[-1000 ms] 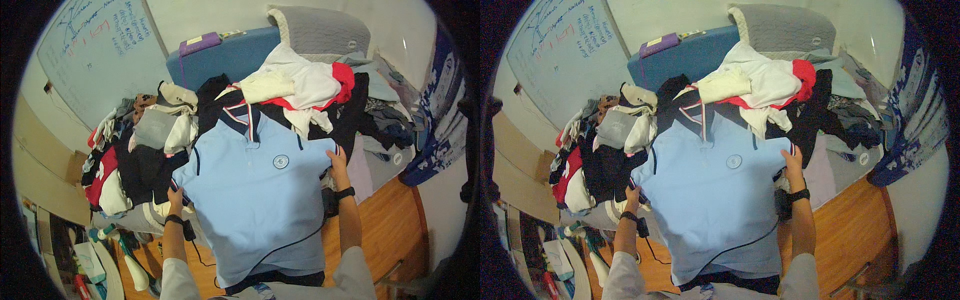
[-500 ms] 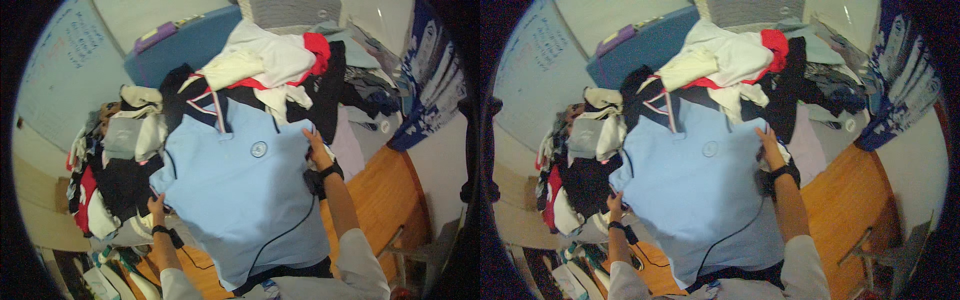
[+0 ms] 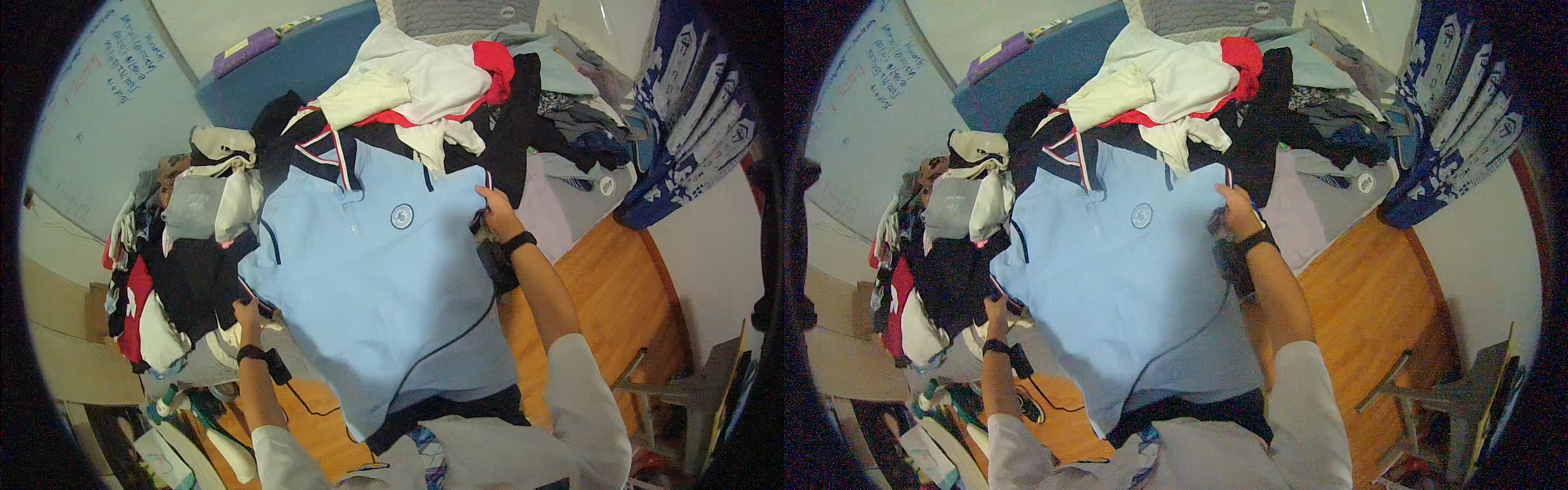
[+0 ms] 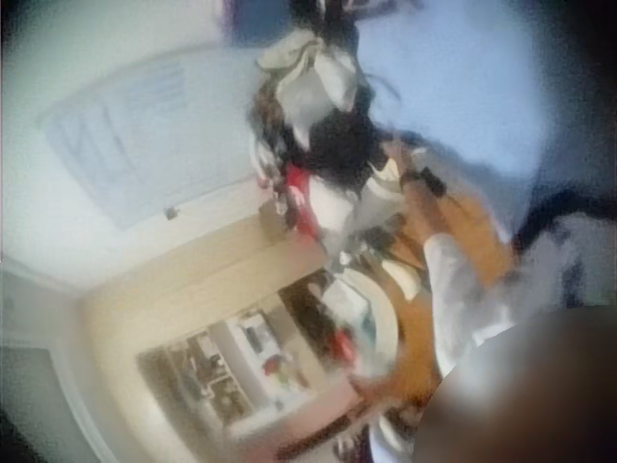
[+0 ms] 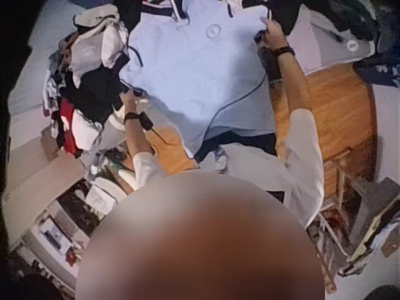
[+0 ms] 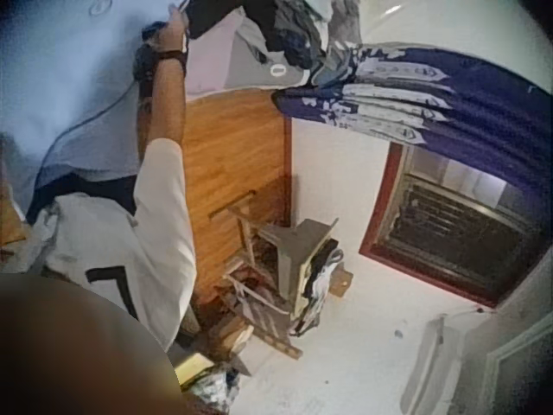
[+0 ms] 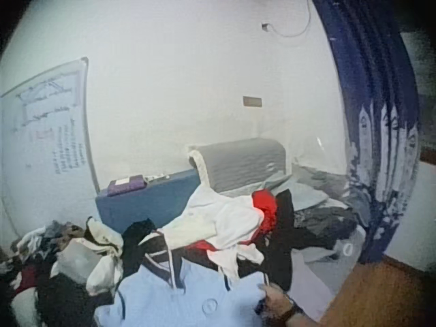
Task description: The person folds a light blue polo shirt on a wooden table. They smooth the fabric, fold the sleeves inward, fold the shirt in half, and then fold it again into a compact rectangle. The folded shirt is placed on a pile of other clothes.
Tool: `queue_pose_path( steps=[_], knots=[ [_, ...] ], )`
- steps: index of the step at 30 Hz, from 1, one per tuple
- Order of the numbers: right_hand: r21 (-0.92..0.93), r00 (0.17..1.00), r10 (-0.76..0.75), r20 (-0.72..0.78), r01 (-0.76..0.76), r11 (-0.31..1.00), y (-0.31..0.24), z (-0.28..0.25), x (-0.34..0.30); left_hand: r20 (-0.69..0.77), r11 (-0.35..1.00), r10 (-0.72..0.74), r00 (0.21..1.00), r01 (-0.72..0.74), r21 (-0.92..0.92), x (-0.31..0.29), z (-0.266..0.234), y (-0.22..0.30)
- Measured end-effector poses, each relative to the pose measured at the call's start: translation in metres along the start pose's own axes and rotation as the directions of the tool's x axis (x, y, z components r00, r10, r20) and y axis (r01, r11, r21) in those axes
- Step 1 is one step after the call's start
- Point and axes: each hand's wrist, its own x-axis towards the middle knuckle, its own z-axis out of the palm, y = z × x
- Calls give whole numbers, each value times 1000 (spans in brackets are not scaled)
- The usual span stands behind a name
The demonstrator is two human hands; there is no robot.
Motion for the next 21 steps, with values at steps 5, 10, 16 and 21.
queue_pose_path(
  steps=[5,10,16,21],
  knots=[
    [-57,982,68,178,-58,997,-54,62,-6,203,903,417,886,-377,-207,-54,-14,68],
    [-452,824,-344,450,542,709,-77,149,-91,761,800,356,542,243,-548,-148,14,183],
    [-375,519,-156,840,765,523,-77,191,-201,582,830,543,605,-493,-261,-178,48,202],
    [-289,366,-21,930,767,573,-78,162,-179,642,867,497,584,-368,-336,-167,40,129]
  ],
)
